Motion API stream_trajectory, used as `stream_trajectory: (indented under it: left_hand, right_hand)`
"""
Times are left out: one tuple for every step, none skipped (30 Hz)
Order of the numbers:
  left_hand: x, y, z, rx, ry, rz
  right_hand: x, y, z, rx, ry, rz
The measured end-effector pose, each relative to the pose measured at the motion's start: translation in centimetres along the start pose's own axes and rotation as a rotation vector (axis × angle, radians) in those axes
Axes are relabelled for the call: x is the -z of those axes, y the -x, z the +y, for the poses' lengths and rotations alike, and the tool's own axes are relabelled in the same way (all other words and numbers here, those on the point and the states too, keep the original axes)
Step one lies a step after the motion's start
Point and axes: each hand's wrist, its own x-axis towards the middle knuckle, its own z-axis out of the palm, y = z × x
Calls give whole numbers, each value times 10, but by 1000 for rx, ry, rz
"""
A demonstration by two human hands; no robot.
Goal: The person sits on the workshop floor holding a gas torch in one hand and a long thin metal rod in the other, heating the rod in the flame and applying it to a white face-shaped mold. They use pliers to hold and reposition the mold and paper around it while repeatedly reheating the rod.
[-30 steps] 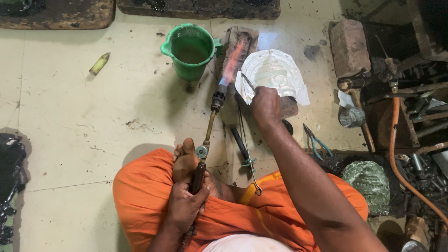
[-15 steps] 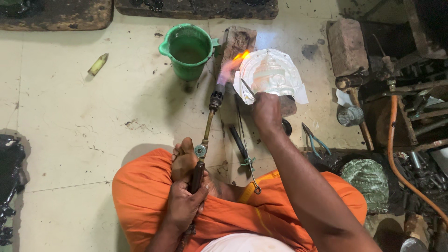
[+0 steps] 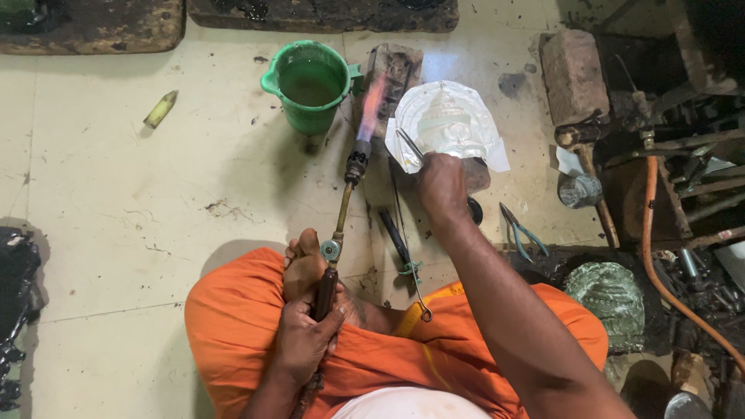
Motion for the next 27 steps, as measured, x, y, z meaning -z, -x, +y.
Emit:
stream_trajectory:
  left_hand:
    - [0,0,0,-9,8,0]
    - [1,-1,0,-4,-3,-1]
    - [1,0,0,2,-14,-2]
    - [1,0,0,9,-26,-2]
    - [1,0,0,7,-20,-3]
    - [1,0,0,3,-14,-5]
    - [1,0,0,-1,-9,-6]
    - [1,0,0,-3,-2,-8]
    - [1,1,-1,-5,5,-9]
    - [1,1,-1,-7,11,-10]
    - [1,1,-1,-10,5,-10]
    - [1,1,0,-14,-1,-9]
    - [1,1,0,-18,-7,-8]
    - [0,1,0,-16,8,-9]
    - [0,0,0,-17,22,-10]
    - [0,0,0,-16,36,-10]
    - [0,0,0,-12,30,-11]
    - [0,0,0,-8,24,-12]
    - [0,0,0,-4,18,-14]
    - [1,0,0,-8,13,-13]
    - [1,1,0,-11,8,-14]
    - [1,1,0,-14,3,-14]
    - [1,1,0,-16,0,-18]
    - [1,1,1,-18,-2,-22]
    - [1,1,1,-20,-5,-26]
    - [1,1,2,-20,-10,-26]
    - [1,1,3,-19,-15,-25]
  right_hand:
    - [0,0,0,12,10,4]
    - [0,-1,1,-6,4,-4]
    - [-1,0,1,-24,-3,-14]
    - [-2,1,1,-43,-9,-25]
    - [-2,2,2,-18,-4,-13]
    - [-2,3,2,9,0,1]
    - [-3,4,2,36,5,14]
    - [-3,5,3,20,2,3]
    - [-3,6,3,5,-1,-9]
    - [-3,6,3,-11,-4,-20]
    - [-2,6,3,-4,-6,-22]
    - [-2,6,3,3,-8,-24]
    - [-2,6,2,10,-9,-26]
    - [-2,6,2,11,8,-29]
    - [-2,6,1,13,24,-30]
    - [-2,6,0,15,40,-32]
    - [-2,7,-1,29,54,-26]
    - [-3,8,-2,42,67,-20]
    - [-3,9,-3,56,81,-13]
    - [-3,10,-4,55,77,-16]
    - [-4,11,-4,54,74,-18]
    - [-4,11,-4,52,71,-20]
    - [-4,12,-3,55,66,-21]
    - [-4,11,-2,58,61,-23]
    - [-5,11,-1,60,55,-24]
    - [-5,10,0,60,55,-22]
    - [-5,9,1,59,55,-19]
